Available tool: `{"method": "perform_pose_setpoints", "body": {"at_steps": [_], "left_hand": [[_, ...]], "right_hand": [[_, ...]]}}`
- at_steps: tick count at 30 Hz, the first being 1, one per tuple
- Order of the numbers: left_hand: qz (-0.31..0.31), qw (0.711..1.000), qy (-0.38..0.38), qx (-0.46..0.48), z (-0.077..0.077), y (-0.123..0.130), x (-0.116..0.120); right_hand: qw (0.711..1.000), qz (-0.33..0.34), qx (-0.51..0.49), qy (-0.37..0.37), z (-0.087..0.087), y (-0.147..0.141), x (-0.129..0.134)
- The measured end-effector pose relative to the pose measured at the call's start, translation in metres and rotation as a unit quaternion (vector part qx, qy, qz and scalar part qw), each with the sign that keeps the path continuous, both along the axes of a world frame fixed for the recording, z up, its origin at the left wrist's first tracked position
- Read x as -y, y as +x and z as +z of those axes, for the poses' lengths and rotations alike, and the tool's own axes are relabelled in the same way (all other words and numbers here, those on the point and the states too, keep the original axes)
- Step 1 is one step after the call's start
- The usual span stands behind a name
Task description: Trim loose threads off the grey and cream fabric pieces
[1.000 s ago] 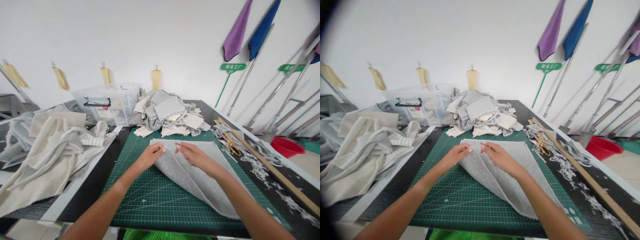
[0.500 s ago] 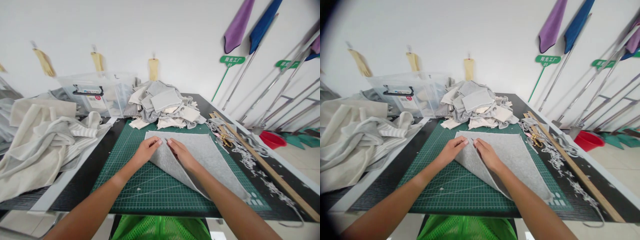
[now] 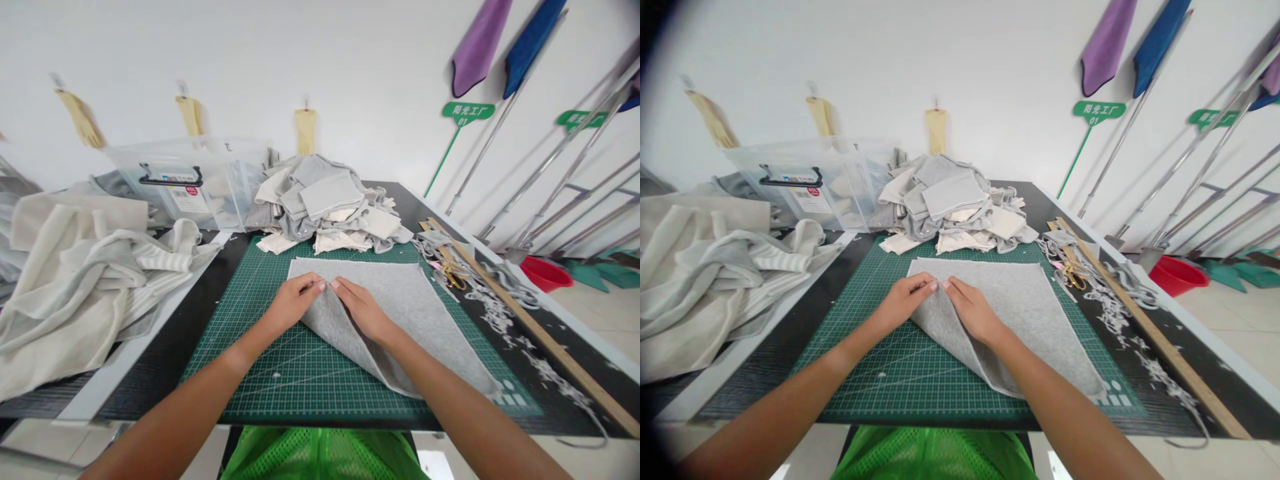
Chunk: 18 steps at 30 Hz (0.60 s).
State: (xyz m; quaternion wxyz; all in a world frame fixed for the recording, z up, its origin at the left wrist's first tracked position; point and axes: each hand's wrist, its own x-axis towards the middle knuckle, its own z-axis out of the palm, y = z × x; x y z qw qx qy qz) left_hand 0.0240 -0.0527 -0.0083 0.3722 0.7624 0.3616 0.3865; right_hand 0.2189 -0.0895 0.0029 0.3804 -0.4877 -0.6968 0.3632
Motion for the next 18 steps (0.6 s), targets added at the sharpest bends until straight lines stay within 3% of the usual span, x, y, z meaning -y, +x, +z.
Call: {"method": "perform_pose_setpoints", "body": {"at_steps": [18], "left_hand": [[-0.002,0.999,-0.032,0.022,-0.0047,0.0006,-0.0029]], "right_hand": [[0.991,0.011,0.124,0.051,-0.0011,0.0003,0.0043]]}}
